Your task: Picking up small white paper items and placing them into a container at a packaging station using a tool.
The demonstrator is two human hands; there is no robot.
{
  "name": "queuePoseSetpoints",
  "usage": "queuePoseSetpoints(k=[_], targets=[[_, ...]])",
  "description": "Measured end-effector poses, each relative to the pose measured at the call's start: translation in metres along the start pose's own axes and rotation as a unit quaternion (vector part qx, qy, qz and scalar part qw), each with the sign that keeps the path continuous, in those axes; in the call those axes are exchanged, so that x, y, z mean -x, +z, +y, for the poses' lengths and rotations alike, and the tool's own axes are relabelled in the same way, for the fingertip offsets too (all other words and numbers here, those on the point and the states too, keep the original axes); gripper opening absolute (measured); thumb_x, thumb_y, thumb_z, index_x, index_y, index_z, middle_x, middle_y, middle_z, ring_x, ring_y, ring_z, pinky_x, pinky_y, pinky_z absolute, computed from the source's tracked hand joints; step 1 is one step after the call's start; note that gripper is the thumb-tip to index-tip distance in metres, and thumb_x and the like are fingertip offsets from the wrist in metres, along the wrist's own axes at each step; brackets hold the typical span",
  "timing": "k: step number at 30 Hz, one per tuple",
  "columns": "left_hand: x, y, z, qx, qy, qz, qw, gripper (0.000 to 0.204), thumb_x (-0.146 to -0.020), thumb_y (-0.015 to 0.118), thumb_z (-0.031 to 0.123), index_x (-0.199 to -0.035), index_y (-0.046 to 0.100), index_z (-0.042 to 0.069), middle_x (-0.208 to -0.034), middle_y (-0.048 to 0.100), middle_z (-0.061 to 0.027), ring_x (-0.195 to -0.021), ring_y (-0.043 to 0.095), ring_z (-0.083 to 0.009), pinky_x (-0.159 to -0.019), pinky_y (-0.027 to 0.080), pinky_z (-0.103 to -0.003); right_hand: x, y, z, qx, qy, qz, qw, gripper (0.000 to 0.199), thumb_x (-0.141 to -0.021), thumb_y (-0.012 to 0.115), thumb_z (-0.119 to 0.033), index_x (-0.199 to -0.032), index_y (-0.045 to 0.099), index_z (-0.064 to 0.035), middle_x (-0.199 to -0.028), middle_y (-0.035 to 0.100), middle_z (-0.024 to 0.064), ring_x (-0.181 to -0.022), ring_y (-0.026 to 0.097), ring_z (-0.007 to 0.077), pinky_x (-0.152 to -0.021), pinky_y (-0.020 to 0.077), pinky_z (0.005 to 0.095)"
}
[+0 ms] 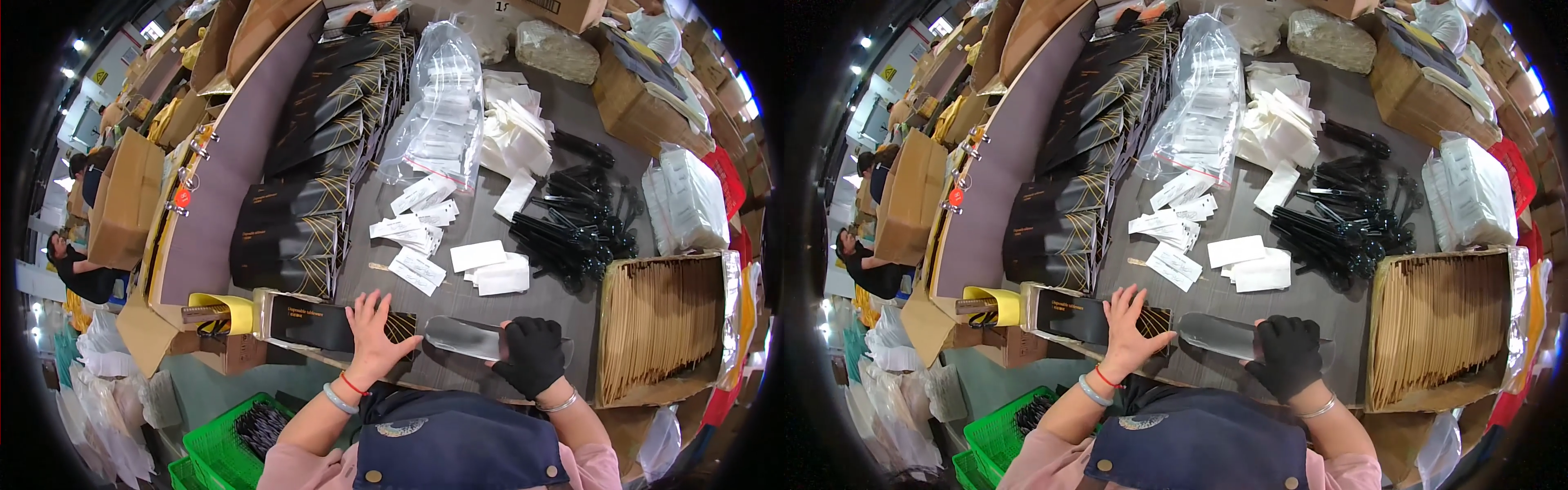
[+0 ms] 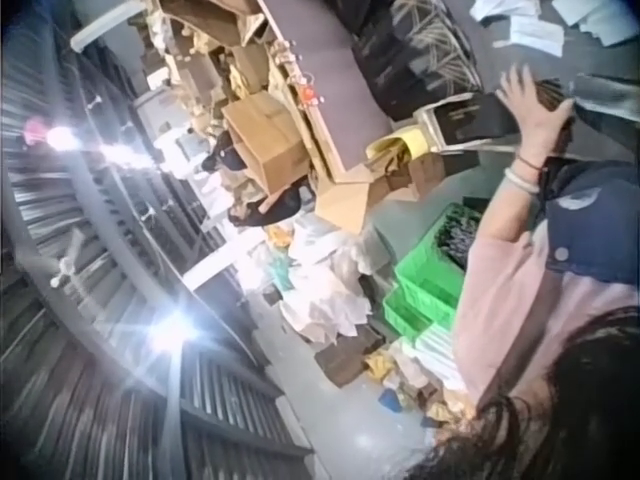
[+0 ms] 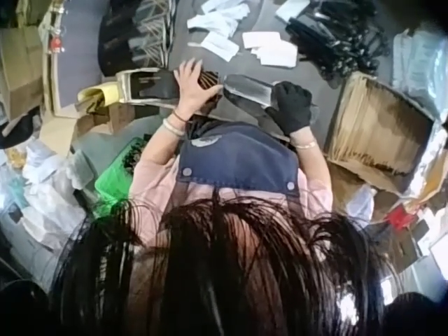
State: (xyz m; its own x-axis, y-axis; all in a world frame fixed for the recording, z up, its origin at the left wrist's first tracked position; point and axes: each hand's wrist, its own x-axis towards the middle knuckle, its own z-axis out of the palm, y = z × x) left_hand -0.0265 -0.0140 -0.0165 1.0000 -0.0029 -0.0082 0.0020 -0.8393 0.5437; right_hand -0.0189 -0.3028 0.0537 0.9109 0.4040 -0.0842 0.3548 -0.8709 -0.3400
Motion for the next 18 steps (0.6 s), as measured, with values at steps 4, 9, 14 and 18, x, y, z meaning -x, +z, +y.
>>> queuePoseSetpoints(k=[4, 9, 14, 18], targets=[[-0.002, -0.004, 0.000, 0.013, -0.012, -0.024, 1.000, 0.088, -0.065, 0.085, 0.042, -0.133, 0.050, -0.002, -0.143, 0.043, -0.0177, -0.139, 0.029, -0.0398, -0.115, 0.013, -0.056, -0.004, 0.003, -0.002, -0.027, -0.027, -0.033, 0.999, 0.062, -0.064, 0.081, -0.042, -0.114, 0.061, -0.0100, -0.106, 0.060, 0.0075, -0.100, 0.057, 0.0267, -0.092, 0.0365, 0.0434], [-0.003, -0.007, -0.002, 0.030, -0.020, -0.040, 0.999, 0.088, -0.067, 0.084, 0.041, -0.134, 0.049, -0.003, -0.146, 0.041, -0.0183, -0.141, 0.027, -0.0399, -0.116, 0.011, -0.057, -0.006, 0.006, -0.004, -0.033, -0.029, -0.033, 0.998, 0.061, -0.066, 0.080, -0.044, -0.113, 0.061, -0.0093, -0.107, 0.060, 0.0084, -0.102, 0.057, 0.0266, -0.092, 0.0367, 0.0445], [-0.006, -0.008, 0.000, 0.025, -0.005, -0.057, 0.998, 0.086, -0.069, 0.081, 0.045, -0.134, 0.049, -0.002, -0.144, 0.041, -0.0195, -0.139, 0.028, -0.0407, -0.114, 0.011, -0.059, -0.037, 0.053, -0.034, -0.075, -0.099, -0.010, 0.992, 0.059, -0.070, 0.077, -0.043, -0.113, 0.059, -0.0081, -0.106, 0.060, 0.0101, -0.100, 0.056, 0.0295, -0.088, 0.0381, 0.0450], [-0.039, -0.013, -0.005, 0.046, 0.074, -0.103, 0.991, 0.070, -0.073, 0.079, 0.035, -0.131, 0.054, 0.004, -0.139, 0.047, -0.0159, -0.131, 0.038, -0.0378, -0.111, 0.023, -0.056, -0.049, 0.059, -0.043, -0.136, -0.132, 0.044, 0.981, 0.067, -0.071, 0.077, -0.043, -0.123, 0.056, -0.0077, -0.113, 0.060, 0.0131, -0.102, 0.057, 0.0335, -0.091, 0.0396, 0.0444]])
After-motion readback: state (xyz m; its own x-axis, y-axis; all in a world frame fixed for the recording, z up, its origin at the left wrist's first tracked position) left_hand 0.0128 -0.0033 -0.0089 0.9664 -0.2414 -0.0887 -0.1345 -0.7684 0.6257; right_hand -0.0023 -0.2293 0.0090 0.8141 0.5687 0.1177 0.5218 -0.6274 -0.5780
